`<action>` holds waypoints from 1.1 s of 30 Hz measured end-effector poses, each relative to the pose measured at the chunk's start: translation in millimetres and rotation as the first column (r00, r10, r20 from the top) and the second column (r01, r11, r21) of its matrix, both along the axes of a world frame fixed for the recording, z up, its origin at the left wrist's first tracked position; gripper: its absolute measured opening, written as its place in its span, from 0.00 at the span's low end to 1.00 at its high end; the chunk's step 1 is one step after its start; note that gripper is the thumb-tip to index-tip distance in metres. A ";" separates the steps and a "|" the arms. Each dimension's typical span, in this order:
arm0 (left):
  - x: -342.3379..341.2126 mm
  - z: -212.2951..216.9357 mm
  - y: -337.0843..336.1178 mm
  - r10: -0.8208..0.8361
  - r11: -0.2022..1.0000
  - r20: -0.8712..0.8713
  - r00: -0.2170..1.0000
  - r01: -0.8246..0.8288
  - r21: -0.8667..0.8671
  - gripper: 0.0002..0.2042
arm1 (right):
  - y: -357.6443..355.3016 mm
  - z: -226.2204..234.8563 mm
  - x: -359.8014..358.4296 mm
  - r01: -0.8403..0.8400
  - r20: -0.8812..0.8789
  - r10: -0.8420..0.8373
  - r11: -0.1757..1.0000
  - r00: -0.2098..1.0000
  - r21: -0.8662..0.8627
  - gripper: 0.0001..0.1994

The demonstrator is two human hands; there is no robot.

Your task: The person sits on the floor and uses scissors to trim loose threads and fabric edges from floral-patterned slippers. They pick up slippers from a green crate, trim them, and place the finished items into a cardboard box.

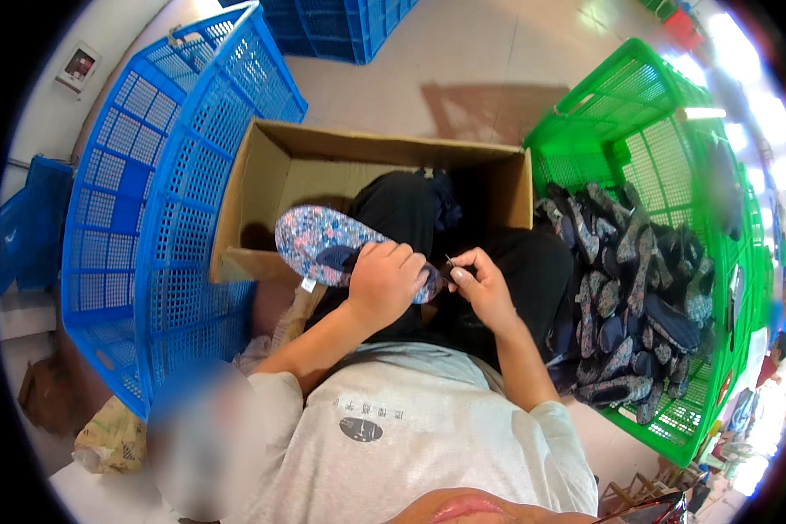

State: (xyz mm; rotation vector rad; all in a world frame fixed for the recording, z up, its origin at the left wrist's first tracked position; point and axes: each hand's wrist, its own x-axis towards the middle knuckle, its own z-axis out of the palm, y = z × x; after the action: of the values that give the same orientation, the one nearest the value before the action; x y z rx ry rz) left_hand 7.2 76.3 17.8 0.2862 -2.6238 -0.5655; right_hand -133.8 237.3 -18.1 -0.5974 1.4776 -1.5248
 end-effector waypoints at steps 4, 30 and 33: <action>-15.7 26.2 -11.5 -0.107 0.994 0.067 0.992 0.108 -0.013 0.07 | -3.1 12.2 10.0 0.072 -0.132 -0.073 0.997 0.989 -0.012 0.15; -81.8 64.6 -1.4 -0.047 0.991 -0.115 0.992 0.032 -0.132 0.14 | -35.5 14.2 -44.4 0.337 -0.667 -0.333 0.933 0.666 -0.128 0.23; -85.7 45.7 -7.1 -0.058 0.989 0.053 0.997 0.065 -0.131 0.17 | -39.2 46.3 -26.2 0.273 -0.673 -0.306 0.949 0.674 -0.158 0.23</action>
State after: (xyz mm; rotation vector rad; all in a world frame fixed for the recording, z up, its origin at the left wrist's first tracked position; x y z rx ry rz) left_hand -78.5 69.2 63.5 0.1802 -2.7112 -0.4061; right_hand -160.0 198.1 28.3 -1.0886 2.2013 -1.6645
